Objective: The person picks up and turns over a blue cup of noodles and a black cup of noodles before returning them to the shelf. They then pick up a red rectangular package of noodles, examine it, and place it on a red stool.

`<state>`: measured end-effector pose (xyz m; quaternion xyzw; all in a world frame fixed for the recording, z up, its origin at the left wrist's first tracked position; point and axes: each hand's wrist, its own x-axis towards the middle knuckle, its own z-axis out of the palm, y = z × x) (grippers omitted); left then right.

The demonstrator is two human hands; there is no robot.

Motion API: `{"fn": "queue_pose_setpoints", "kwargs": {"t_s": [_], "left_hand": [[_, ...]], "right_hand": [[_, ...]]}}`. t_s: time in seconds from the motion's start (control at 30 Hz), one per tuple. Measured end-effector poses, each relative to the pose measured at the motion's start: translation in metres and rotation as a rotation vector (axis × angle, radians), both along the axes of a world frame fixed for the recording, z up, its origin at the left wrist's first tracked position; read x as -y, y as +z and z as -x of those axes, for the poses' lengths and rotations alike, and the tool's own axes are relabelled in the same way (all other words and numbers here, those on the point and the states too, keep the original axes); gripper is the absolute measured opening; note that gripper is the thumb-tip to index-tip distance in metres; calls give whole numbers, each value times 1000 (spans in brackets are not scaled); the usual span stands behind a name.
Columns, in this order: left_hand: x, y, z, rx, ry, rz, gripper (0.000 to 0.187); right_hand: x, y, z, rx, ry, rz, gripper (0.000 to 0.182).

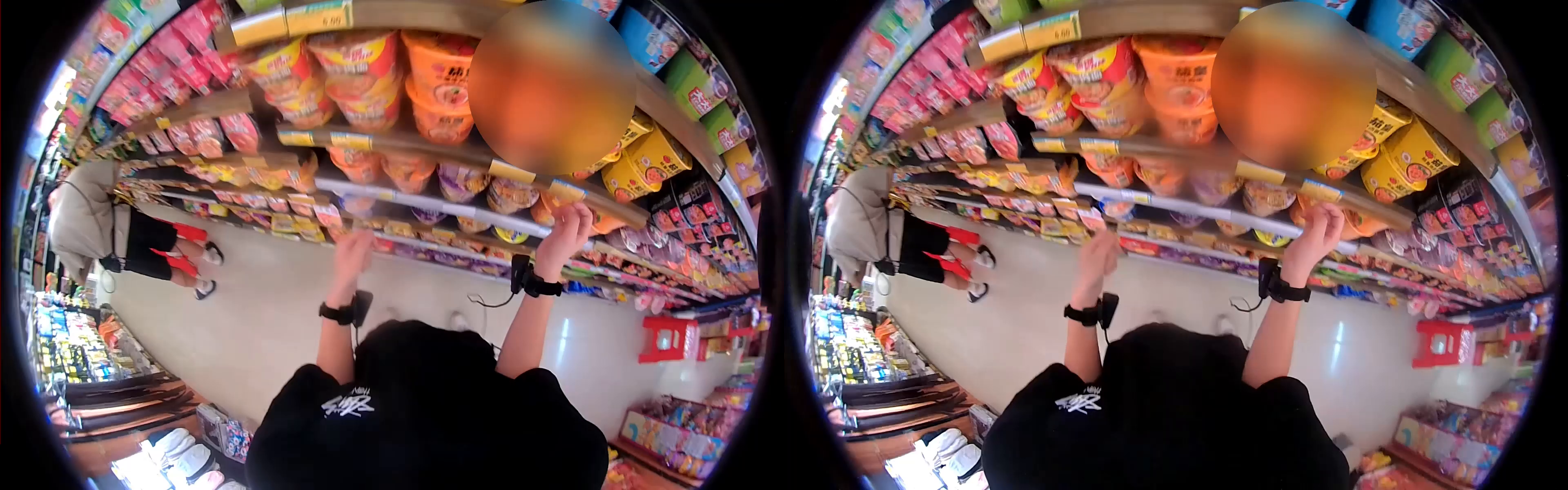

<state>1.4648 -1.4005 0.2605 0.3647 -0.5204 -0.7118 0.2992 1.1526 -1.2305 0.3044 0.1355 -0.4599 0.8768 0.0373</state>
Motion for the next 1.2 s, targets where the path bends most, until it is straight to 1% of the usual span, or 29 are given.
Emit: {"fn": "queue_pose_setpoints", "kwargs": {"t_s": [0.07, 0.1, 0.17, 0.23, 0.27, 0.37, 0.43, 0.57, 0.6, 0.7, 0.83, 0.9, 1.0, 1.1, 1.13, 1.2], "left_hand": [[11, -4, 0, -59, -18, -38, 24], [12, -3, -2, -88, -29, -34, 24], [17, 8, -6, -132, -77, -23, 25], [14, 21, -11, -155, -150, -36, 26], [17, 23, -12, -172, -183, -14, 26], [21, 27, -17, -246, -322, 17, 28], [23, 31, -24, -321, -413, -8, 28], [27, 36, -43, -400, -546, 50, 27], [28, 39, -47, -417, -554, 60, 27], [32, 45, -53, -590, -564, 1, 31], [42, 44, -59, -788, -542, -21, 33], [48, 50, -63, -867, -520, -7, 33], [55, 65, -67, -973, -432, 50, 30], [59, 83, -69, -922, -281, 54, 30], [62, 83, -69, -899, -266, 36, 27], [63, 78, -68, -632, -149, 80, 25]], "right_hand": [[-4, 7, -18, -63, 90, 8, 7], [-8, 13, -30, -120, 187, 42, 6], [-8, 21, -56, -135, 239, 123, 7], [-7, 26, -78, -158, 360, 141, 16], [-5, 32, -89, -136, 378, 126, 25], [1, 51, -110, -246, 622, 184, 28], [6, 64, -120, -268, 739, 253, 28], [10, 73, -141, -287, 981, 314, 26], [11, 72, -143, -301, 1014, 307, 26], [17, 76, -147, -360, 1154, 333, 25], [25, 89, -155, -409, 1217, 359, 27], [31, 98, -163, -398, 1227, 371, 31], [36, 97, -165, -388, 1200, 431, 31], [38, 99, -169, -320, 1084, 398, 31], [40, 100, -170, -280, 1014, 346, 31], [41, 99, -172, -201, 876, 245, 30]]}}
